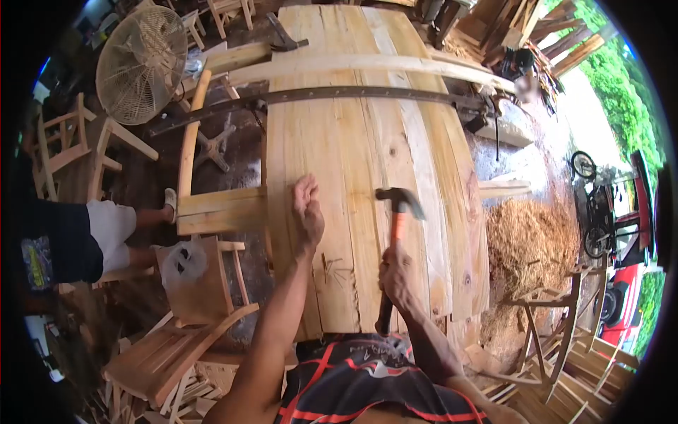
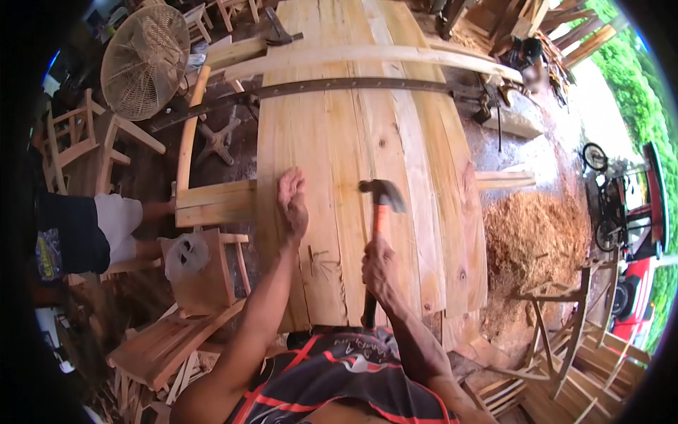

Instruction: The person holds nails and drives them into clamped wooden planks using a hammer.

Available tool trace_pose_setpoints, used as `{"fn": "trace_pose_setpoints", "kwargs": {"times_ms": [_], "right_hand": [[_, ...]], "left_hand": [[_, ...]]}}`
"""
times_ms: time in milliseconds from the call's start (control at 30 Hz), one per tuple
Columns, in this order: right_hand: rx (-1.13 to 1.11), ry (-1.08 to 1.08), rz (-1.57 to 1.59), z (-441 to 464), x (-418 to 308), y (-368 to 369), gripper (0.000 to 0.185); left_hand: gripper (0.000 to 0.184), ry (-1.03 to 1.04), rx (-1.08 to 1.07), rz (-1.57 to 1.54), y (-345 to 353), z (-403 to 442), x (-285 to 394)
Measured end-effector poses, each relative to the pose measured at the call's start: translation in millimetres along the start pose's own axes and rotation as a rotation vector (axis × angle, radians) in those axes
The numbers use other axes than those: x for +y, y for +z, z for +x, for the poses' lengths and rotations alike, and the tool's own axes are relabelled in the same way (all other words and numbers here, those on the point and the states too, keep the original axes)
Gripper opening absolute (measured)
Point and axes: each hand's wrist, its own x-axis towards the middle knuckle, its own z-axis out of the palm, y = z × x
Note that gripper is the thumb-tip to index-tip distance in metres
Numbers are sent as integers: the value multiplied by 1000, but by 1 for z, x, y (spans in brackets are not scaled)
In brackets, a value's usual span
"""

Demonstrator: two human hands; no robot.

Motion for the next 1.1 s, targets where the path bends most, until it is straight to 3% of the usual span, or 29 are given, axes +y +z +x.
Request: {"fn": "trace_pose_setpoints", "kwargs": {"times_ms": [200,267,300,367,400,467,500,567,600,667,767,800,833,867,933,967,1033,1067,1100], "right_hand": [[147,-755,234,-56,-98,-44,59],[61,-1044,420,-37,-42,-32,57],[54,-1059,425,-27,-12,-21,57],[-148,77,-83,-6,40,4,55],[-77,4,-154,5,46,13,48],[-53,-21,114,0,8,23,49],[60,-368,-69,10,17,11,52],[55,-554,63,4,1,-20,56],[-61,-362,354,-28,-22,-32,58],[77,-609,303,-56,-32,-26,62],[85,-433,-305,14,53,-10,66],[-90,74,-230,19,48,5,64],[-71,1,-205,15,37,10,62],[-59,-88,-191,17,17,13,61],[-45,-198,7,11,0,10,55],[-88,-290,89,-11,-27,4,56],[-17,-658,57,-39,-51,-12,65],[-16,-670,91,-54,-56,-21,66],[15,-633,164,-57,-37,-26,66]], "left_hand": [[48,-95,10,-22,2,0,-1],[47,-95,21,-20,0,2,-1],[47,-79,6,0,-1,1,-5],[46,-45,-22,19,0,3,-6],[46,-24,-37,-30,-2,-4,-4],[46,40,-51,-82,-1,6,-9],[46,-108,26,-117,-8,-3,-16],[44,-23,28,-41,-2,1,-17],[44,-1,31,-37,-1,5,-14],[43,-35,29,-37,3,3,-11],[46,11,-8,-39,5,3,-10],[47,1,-31,-26,0,2,-11],[68,36,-65,-71,-6,1,-10],[68,75,-78,-67,-7,17,-13],[83,-77,54,-36,-13,4,-20],[74,-1,44,49,-16,3,-30],[64,-177,100,76,-11,4,-15],[49,-204,73,101,-4,3,1],[39,-100,91,-87,-1,5,-16]]}}
